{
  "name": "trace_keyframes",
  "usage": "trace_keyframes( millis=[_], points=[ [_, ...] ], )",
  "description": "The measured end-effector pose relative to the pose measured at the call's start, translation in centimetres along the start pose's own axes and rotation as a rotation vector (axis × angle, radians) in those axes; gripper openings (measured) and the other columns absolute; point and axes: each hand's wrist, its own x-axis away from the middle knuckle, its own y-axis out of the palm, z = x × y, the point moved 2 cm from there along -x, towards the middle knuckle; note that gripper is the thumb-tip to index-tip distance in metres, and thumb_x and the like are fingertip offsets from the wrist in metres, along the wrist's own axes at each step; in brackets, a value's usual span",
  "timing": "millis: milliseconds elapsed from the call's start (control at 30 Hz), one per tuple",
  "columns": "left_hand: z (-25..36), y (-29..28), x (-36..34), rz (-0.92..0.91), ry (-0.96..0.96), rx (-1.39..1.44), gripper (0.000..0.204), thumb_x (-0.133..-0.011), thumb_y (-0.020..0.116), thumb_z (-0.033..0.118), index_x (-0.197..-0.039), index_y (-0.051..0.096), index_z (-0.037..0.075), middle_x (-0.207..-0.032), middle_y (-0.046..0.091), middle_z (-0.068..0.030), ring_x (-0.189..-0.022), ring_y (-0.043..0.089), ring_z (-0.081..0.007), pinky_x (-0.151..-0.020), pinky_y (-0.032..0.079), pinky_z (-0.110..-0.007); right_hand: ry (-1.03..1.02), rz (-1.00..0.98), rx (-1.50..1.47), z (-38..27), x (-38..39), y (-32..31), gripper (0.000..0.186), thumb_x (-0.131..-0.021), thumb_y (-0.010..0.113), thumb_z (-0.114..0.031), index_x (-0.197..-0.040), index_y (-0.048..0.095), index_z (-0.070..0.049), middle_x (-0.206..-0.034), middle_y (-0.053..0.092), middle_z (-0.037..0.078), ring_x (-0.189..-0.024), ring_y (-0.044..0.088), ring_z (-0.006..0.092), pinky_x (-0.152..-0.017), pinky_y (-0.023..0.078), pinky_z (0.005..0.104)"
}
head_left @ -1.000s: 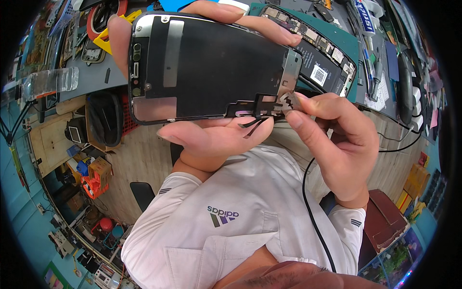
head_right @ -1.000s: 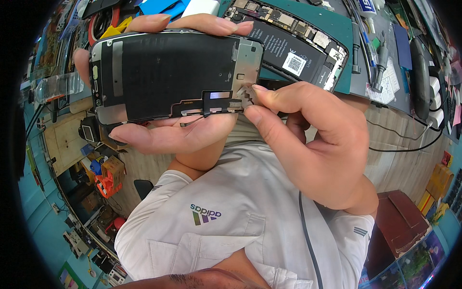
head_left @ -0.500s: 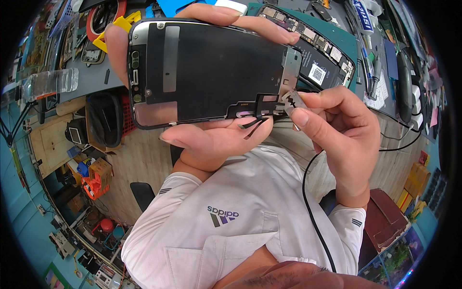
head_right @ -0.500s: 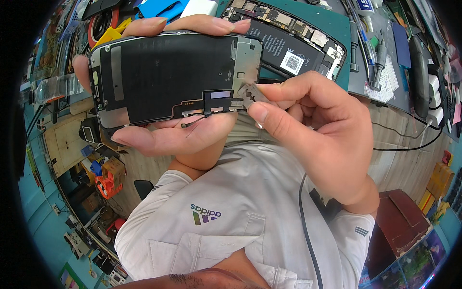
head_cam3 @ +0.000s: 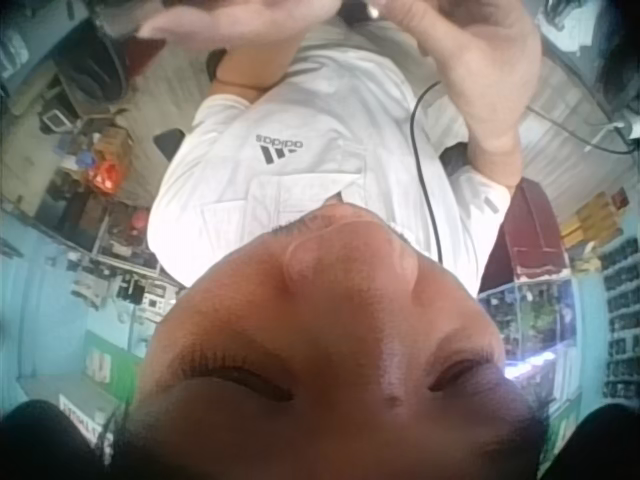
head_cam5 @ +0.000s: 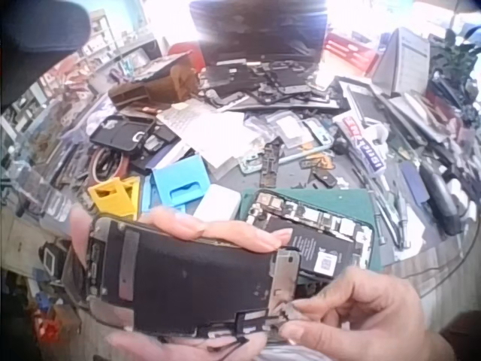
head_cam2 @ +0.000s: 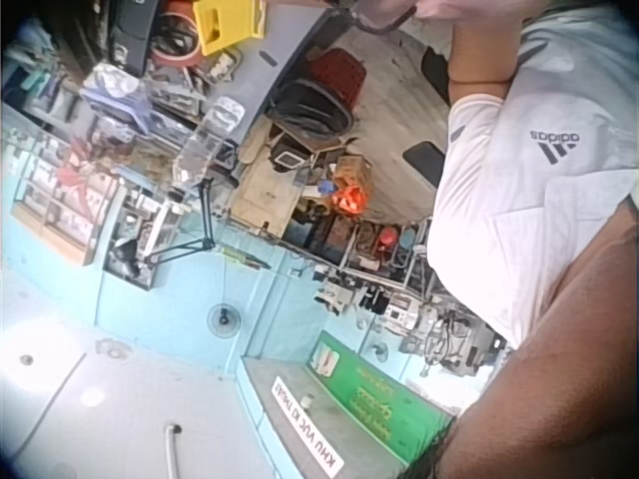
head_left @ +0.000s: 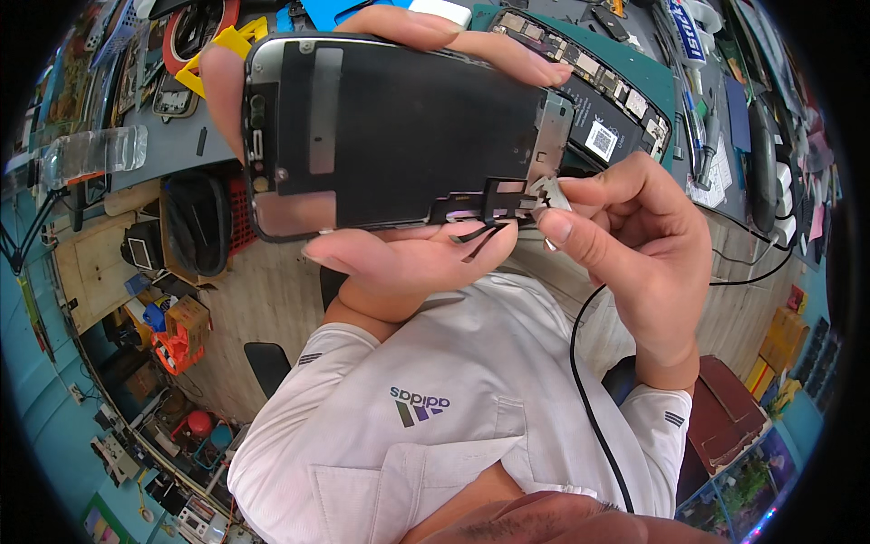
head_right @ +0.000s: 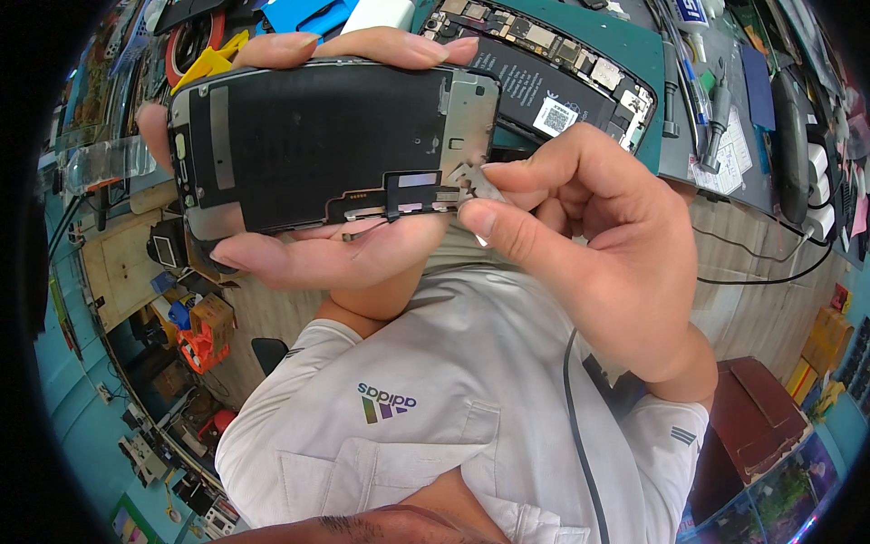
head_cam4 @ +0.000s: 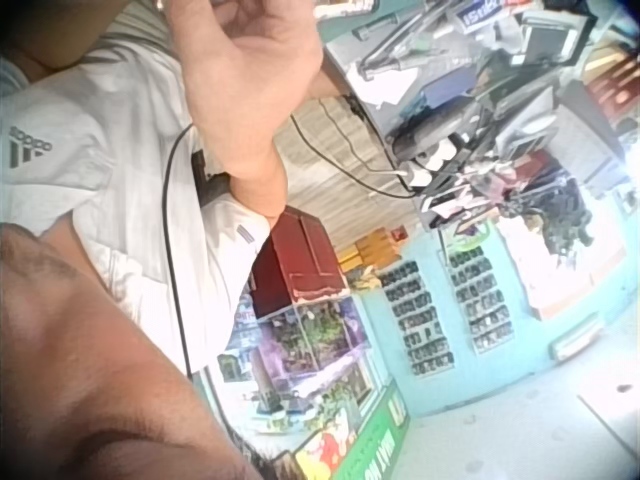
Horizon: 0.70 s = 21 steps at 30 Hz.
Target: The person disassembles a smartphone by removing the back cover and using a screwdriver to unscrew internal components. They then use a plastic pry tool to separate the screen assembly from the phone's frame and disconnect internal ribbon cables.
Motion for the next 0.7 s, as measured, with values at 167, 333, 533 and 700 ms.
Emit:
trace_keyframes(
  millis=[167,333,533,700],
  points=[
    [0.2,0.2,0.1,0.027,-0.024,0.035,0.074,-0.107,0.031,0.076,-0.167,0.009,0.038,-0.137,0.052,-0.0325,-0.087,0.071,-0.0505,-0.066,0.064,-0.074,0.005,0.023,0.023,-0.2,0.2,0.2,0.025,-0.089,0.087,0.003,-0.108,0.071,0.002,-0.097,0.073,0.003,-0.085,0.069,0.0063,-0.069,0.049,0.0187],
    [0.2,-0.1,-0.2,0.028,-0.047,0.073,0.074,-0.107,0.031,0.075,-0.167,0.01,0.037,-0.138,0.052,-0.033,-0.088,0.072,-0.0502,-0.066,0.064,-0.074,-0.029,0.017,0.143,-0.6,0.4,0.2,0.025,-0.089,0.086,0.003,-0.109,0.071,0.003,-0.101,0.074,0.004,-0.091,0.07,0.0079,-0.079,0.053,0.0211],
    [0.1,0.0,-0.4,0.019,-0.04,0.108,0.074,-0.107,0.032,0.073,-0.167,0.01,0.035,-0.138,0.051,-0.0335,-0.088,0.072,-0.05,-0.066,0.064,-0.073,-0.248,0.005,0.391,-1.1,0.7,0.3,0.025,-0.089,0.086,0.004,-0.11,0.072,0.004,-0.103,0.075,0.007,-0.093,0.07,0.0103,-0.081,0.055,0.0246],
    [-0.4,0.1,-0.4,0.011,-0.019,0.155,0.073,-0.108,0.032,0.072,-0.167,0.011,0.034,-0.138,0.051,-0.034,-0.088,0.072,-0.0498,-0.066,0.064,-0.072,-0.533,-0.016,0.553,-0.7,0.9,0.3,0.028,-0.087,0.086,0.006,-0.111,0.072,0.005,-0.104,0.077,0.011,-0.092,0.071,0.0131,-0.078,0.055,0.0265]
  ],
)
